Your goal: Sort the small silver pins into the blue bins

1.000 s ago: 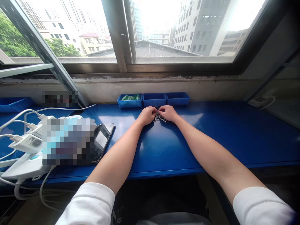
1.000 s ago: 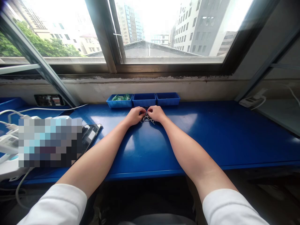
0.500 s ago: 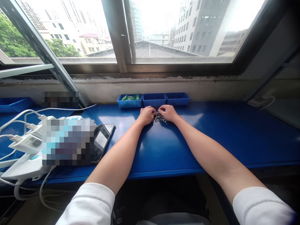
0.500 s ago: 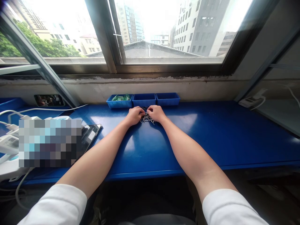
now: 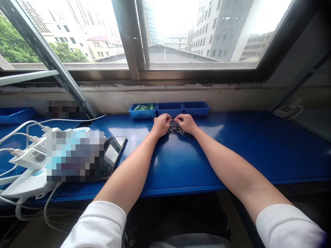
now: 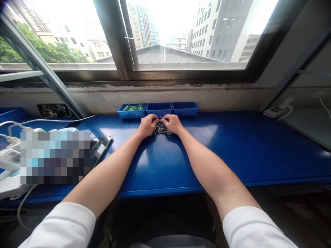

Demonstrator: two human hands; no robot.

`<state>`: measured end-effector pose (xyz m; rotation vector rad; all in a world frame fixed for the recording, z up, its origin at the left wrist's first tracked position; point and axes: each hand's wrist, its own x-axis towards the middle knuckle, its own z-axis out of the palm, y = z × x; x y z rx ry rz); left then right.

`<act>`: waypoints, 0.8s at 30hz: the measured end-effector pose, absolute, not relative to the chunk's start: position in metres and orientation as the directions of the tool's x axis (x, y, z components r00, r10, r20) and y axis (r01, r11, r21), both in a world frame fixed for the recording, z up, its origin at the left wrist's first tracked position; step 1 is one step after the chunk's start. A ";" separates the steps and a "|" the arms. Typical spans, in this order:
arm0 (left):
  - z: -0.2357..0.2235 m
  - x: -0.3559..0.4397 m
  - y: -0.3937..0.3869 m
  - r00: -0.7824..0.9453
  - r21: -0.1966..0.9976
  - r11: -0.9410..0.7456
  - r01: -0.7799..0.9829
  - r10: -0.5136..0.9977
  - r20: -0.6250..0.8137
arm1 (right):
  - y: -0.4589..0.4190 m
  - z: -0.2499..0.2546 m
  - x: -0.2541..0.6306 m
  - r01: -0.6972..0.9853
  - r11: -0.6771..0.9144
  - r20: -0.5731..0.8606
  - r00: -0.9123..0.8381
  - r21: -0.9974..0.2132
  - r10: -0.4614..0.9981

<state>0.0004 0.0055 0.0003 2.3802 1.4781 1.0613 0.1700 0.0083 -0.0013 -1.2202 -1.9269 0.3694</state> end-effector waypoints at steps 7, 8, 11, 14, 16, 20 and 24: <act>0.002 0.001 0.004 0.259 0.452 -0.515 0.729 0.817 0.515 | 0.009 0.000 0.170 0.596 0.488 0.485 -0.181 -0.638 0.856; 0.003 0.001 0.004 0.250 0.448 -0.505 0.737 0.821 0.513 | 0.009 0.000 0.170 0.569 0.494 0.495 -0.168 -0.658 0.853; 0.004 0.000 0.004 0.235 0.445 -0.493 0.748 0.823 0.517 | 0.009 0.001 0.169 0.435 0.495 0.495 -0.123 -0.752 0.860; 0.005 0.000 0.004 0.232 0.448 -0.493 0.746 0.822 0.520 | 0.008 0.004 0.170 0.291 0.464 0.453 -0.109 -0.837 0.885; 0.004 0.000 0.004 0.235 0.444 -0.500 0.744 0.817 0.527 | 0.007 0.005 0.171 0.231 0.446 0.433 -0.108 -0.865 0.895; 0.003 0.000 0.005 0.193 0.433 -0.476 0.765 0.813 0.550 | 0.009 0.006 0.176 0.305 0.489 0.505 -0.031 -0.817 0.863; -0.001 -0.001 0.008 0.133 0.434 -0.393 0.811 0.846 0.517 | 0.013 0.004 0.183 0.667 0.452 0.648 0.062 -0.593 0.759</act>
